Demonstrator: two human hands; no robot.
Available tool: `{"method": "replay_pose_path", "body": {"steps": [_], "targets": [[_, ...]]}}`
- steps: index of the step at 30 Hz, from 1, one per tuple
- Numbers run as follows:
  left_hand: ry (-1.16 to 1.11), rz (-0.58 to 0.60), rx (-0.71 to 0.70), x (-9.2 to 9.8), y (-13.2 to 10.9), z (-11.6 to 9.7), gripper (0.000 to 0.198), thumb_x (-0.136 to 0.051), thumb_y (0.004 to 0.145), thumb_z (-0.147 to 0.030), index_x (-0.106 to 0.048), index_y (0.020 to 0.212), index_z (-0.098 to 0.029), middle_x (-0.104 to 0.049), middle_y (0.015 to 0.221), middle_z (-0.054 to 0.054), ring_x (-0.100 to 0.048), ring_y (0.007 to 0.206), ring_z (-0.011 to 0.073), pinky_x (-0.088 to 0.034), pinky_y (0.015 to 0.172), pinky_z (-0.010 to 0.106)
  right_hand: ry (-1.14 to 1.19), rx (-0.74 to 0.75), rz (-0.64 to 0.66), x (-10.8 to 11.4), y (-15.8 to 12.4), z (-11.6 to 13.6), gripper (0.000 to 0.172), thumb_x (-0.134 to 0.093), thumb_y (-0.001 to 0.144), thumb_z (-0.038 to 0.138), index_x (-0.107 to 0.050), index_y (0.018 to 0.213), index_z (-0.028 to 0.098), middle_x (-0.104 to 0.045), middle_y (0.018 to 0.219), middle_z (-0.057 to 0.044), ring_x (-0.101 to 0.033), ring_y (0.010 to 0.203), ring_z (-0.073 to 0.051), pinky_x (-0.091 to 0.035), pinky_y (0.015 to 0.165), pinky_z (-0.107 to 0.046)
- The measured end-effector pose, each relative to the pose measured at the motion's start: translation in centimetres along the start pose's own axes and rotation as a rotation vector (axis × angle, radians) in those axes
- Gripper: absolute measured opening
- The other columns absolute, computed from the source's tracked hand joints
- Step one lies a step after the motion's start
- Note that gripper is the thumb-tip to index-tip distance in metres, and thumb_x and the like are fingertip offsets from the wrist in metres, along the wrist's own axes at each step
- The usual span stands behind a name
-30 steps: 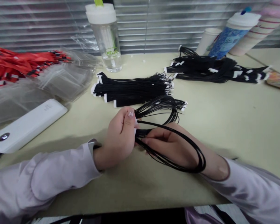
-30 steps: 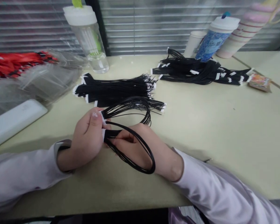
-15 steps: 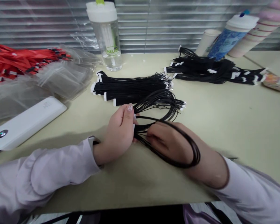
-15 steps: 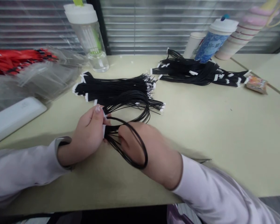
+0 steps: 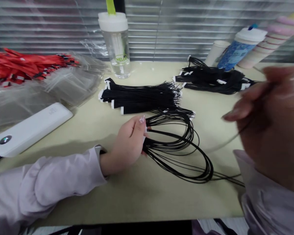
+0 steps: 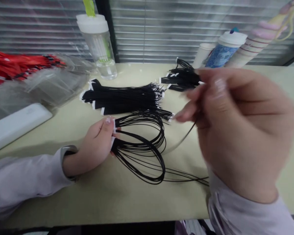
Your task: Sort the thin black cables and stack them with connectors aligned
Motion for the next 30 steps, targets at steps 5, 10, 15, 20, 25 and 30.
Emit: {"method": "replay_pose_path", "body": {"steps": [5, 10, 15, 20, 25, 30], "targets": [[0.029, 0.004, -0.026, 0.0, -0.1, -0.2, 0.038, -0.033, 0.084, -0.050, -0.042, 0.067, -0.018, -0.049, 0.060, -0.001, -0.043, 0.035, 0.0057, -0.037, 0.025, 0.013, 0.048, -0.037, 0.312, -2.3, -0.7, -0.5, 0.016, -0.051, 0.081, 0.017, -0.057, 0.095, 0.020, -0.060, 0.073, 0.000, -0.058, 0.065, -0.011, -0.047, 0.062, -0.024], [0.085, 0.007, -0.039, 0.2, -0.1, -0.6, 0.037, -0.032, 0.086, -0.045, -0.040, 0.063, -0.018, -0.045, 0.056, -0.002, -0.041, 0.036, 0.0051, -0.035, 0.026, 0.012, -0.129, 0.174, 0.419, -3.2, -0.9, -0.6, 0.008, -0.052, 0.082, 0.021, -0.059, 0.080, 0.018, -0.059, 0.074, 0.000, -0.052, 0.066, -0.008, -0.040, 0.060, -0.020], [0.099, 0.020, -0.097, 0.2, -0.1, -0.5, 0.036, -0.033, 0.086, -0.044, -0.040, 0.062, -0.017, -0.044, 0.055, -0.002, -0.039, 0.037, 0.0050, -0.034, 0.028, 0.012, -0.146, 0.221, 0.479, -3.5, -0.9, -0.7, 0.013, -0.048, 0.084, 0.022, -0.061, 0.082, 0.018, -0.056, 0.073, -0.001, -0.050, 0.066, -0.008, -0.038, 0.061, -0.020], [0.084, 0.047, -0.137, 0.2, -0.2, -0.3, 0.037, -0.033, 0.087, -0.042, -0.039, 0.061, -0.017, -0.039, 0.053, -0.003, -0.034, 0.038, 0.0045, -0.031, 0.028, 0.011, -0.212, 0.229, 0.503, -3.9, -1.0, -0.7, 0.018, -0.044, 0.086, 0.023, -0.061, 0.082, 0.018, -0.055, 0.073, -0.001, -0.047, 0.064, -0.009, -0.035, 0.060, -0.022], [0.124, 0.062, -0.175, 0.2, -0.2, -0.3, 0.037, -0.032, 0.088, -0.043, -0.040, 0.063, -0.016, -0.040, 0.054, -0.003, -0.036, 0.039, 0.0040, -0.030, 0.029, 0.011, -0.255, 0.316, 0.480, -4.1, -1.2, -0.8, 0.019, -0.043, 0.086, 0.021, -0.062, 0.087, 0.018, -0.052, 0.071, -0.002, -0.045, 0.063, -0.009, -0.033, 0.057, -0.023], [0.194, 0.073, -0.217, 0.3, 0.0, -0.3, 0.038, -0.032, 0.088, -0.041, -0.039, 0.062, -0.016, -0.040, 0.055, -0.003, -0.034, 0.043, 0.0044, -0.029, 0.033, 0.013, -0.319, 0.367, 0.505, -4.4, -1.4, -0.6, 0.019, -0.044, 0.085, 0.020, -0.062, 0.087, 0.015, -0.049, 0.069, -0.002, -0.041, 0.060, -0.009, -0.031, 0.055, -0.023]]}}
Point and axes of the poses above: each hand's wrist, its own y-axis towards the middle knuckle, its own x-axis out of the back of the hand, z = x × y, the point moved 1 cm from there along y, towards the middle knuckle
